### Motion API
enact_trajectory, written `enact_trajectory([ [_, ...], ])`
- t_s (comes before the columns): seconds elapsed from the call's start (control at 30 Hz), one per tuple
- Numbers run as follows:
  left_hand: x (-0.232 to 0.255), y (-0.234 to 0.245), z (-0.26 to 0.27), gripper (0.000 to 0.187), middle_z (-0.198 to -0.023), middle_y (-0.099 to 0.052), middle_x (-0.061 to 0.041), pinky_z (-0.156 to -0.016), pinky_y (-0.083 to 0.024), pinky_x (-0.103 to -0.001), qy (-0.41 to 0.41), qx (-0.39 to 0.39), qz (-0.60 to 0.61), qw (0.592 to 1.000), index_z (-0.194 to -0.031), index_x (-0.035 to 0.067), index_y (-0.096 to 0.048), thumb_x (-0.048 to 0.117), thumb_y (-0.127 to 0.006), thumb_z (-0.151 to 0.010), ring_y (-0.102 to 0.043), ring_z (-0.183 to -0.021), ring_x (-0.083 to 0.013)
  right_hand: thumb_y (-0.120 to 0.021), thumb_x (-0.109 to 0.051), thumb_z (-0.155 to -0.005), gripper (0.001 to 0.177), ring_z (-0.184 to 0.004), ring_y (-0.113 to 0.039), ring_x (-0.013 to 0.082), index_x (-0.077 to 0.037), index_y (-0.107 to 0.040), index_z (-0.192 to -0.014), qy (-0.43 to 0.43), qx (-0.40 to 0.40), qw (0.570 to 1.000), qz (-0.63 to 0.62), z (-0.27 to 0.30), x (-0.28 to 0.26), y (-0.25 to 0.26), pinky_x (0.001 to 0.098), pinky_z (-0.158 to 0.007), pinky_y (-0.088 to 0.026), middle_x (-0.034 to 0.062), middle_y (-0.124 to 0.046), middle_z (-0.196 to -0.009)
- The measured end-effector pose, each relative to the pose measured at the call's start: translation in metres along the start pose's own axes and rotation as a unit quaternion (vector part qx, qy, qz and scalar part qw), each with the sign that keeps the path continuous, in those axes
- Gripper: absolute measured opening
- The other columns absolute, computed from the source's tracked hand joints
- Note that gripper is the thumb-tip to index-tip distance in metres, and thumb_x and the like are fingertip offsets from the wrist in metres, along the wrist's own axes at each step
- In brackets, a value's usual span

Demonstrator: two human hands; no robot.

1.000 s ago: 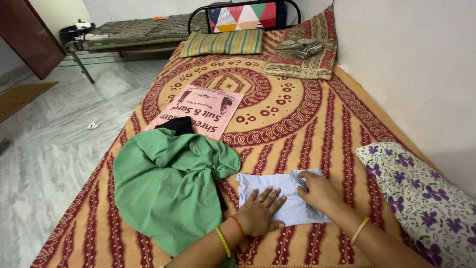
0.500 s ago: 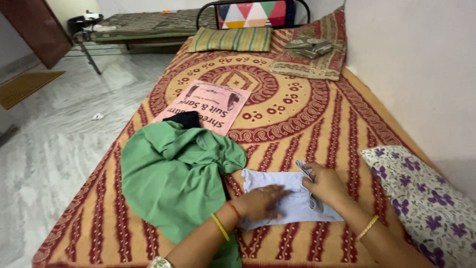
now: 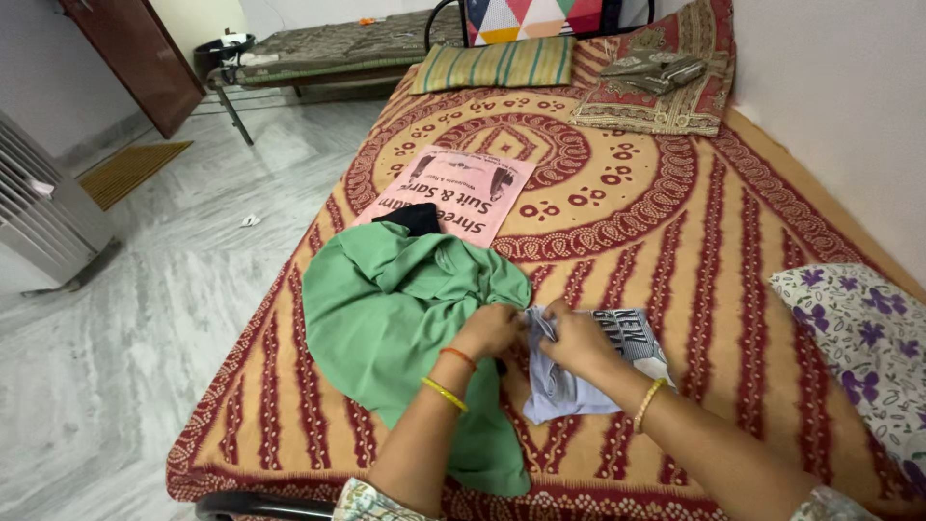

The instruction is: The person folds several pieces of clothing on a bed, including a black garment, a green shirt, and a white t-shirt. They place the folded items onto a shelf and continue folding other garments.

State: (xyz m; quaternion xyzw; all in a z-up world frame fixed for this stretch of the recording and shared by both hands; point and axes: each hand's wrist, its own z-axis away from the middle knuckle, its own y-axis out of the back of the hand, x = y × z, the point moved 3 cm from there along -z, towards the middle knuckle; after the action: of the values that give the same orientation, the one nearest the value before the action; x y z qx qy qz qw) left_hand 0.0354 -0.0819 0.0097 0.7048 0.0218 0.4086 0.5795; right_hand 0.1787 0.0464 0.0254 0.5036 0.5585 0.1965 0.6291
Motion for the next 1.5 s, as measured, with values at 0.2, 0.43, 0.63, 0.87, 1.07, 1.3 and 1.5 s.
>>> enact_trajectory([
  [0.2, 0.001, -0.033, -0.012, 0.035, -0.089, -0.074, -0.021, -0.080, -0.057, -0.046, 0.058, 0.066, 0.047, 0.995, -0.091, 0.006, -0.080, 0.038, -0.069, -0.085, -0.072, -0.085, -0.0360, -0.082, -0.027, -0.073, 0.050, -0.079, -0.076, 0.0300, -0.011, -0.064, -0.117, 0.011, 0.041, 0.996, -0.074, 0.002, 0.006, 0.040, 0.0429, -0.073, -0.060, 0.0160, -0.076, -0.089],
  [0.43, -0.025, -0.056, -0.027, 0.024, -0.074, -0.075, -0.018, -0.055, -0.061, -0.038, 0.098, -0.073, 0.294, 0.948, -0.084, -0.004, -0.074, 0.016, -0.064, -0.092, -0.072, -0.056, -0.0255, -0.079, -0.024, -0.075, 0.047, -0.078, -0.076, 0.0278, -0.012, -0.064, -0.119, -0.001, 0.032, 0.995, -0.098, -0.002, 0.007, 0.010, 0.0411, -0.071, -0.061, 0.0139, -0.076, -0.092],
  [0.63, -0.027, -0.051, -0.020, 0.021, -0.071, -0.073, -0.017, -0.048, -0.059, -0.038, 0.126, -0.157, 0.378, 0.904, -0.097, -0.005, -0.068, 0.013, -0.058, -0.097, -0.070, -0.053, -0.0266, -0.080, -0.030, -0.079, 0.050, -0.083, -0.073, 0.0291, -0.013, -0.063, -0.122, 0.060, -0.022, 0.997, -0.053, 0.013, -0.014, -0.012, 0.0408, -0.075, -0.058, 0.0142, -0.075, -0.088],
  [0.87, -0.010, -0.038, -0.013, 0.058, -0.065, -0.068, -0.022, -0.042, -0.058, -0.041, 0.193, -0.115, 0.406, 0.886, -0.090, -0.011, -0.062, 0.044, -0.051, -0.105, -0.069, -0.048, -0.0315, -0.073, -0.039, -0.086, 0.052, -0.095, -0.077, 0.0227, -0.018, -0.061, -0.133, 0.005, -0.096, 0.995, -0.026, 0.031, 0.034, 0.074, 0.0369, -0.084, -0.060, 0.0061, -0.079, -0.105],
  [1.07, 0.001, -0.043, -0.008, 0.047, -0.072, -0.072, -0.016, -0.039, -0.056, -0.038, 0.100, -0.106, 0.332, 0.932, -0.095, -0.007, -0.069, 0.039, -0.078, -0.087, -0.069, -0.048, -0.0269, -0.059, -0.059, -0.094, 0.061, -0.097, -0.079, 0.0267, -0.012, -0.065, -0.132, -0.196, -0.084, 0.976, 0.033, 0.042, 0.120, 0.095, 0.0418, -0.090, -0.063, 0.0137, -0.079, -0.109],
  [1.3, 0.043, -0.002, 0.024, 0.043, -0.108, -0.071, -0.020, -0.082, -0.056, -0.043, 0.042, 0.073, -0.122, 0.989, -0.109, 0.002, -0.069, 0.037, -0.075, -0.084, -0.070, -0.098, -0.0349, -0.069, -0.068, -0.083, 0.073, -0.085, -0.080, 0.0246, -0.002, -0.078, -0.114, -0.194, -0.186, 0.961, -0.064, 0.027, 0.161, 0.034, 0.0398, -0.079, -0.064, 0.0156, -0.082, -0.096],
  [1.5, 0.136, -0.037, 0.067, 0.084, -0.157, -0.037, -0.032, -0.121, -0.020, -0.053, -0.276, 0.174, -0.182, 0.928, -0.153, -0.011, -0.036, 0.053, -0.053, -0.101, -0.029, -0.151, -0.0428, -0.080, -0.049, -0.079, 0.057, -0.078, -0.075, 0.0249, -0.001, -0.080, -0.109, -0.247, -0.179, 0.919, -0.250, 0.026, 0.183, 0.021, 0.0426, -0.067, -0.059, 0.0138, -0.082, -0.093],
])
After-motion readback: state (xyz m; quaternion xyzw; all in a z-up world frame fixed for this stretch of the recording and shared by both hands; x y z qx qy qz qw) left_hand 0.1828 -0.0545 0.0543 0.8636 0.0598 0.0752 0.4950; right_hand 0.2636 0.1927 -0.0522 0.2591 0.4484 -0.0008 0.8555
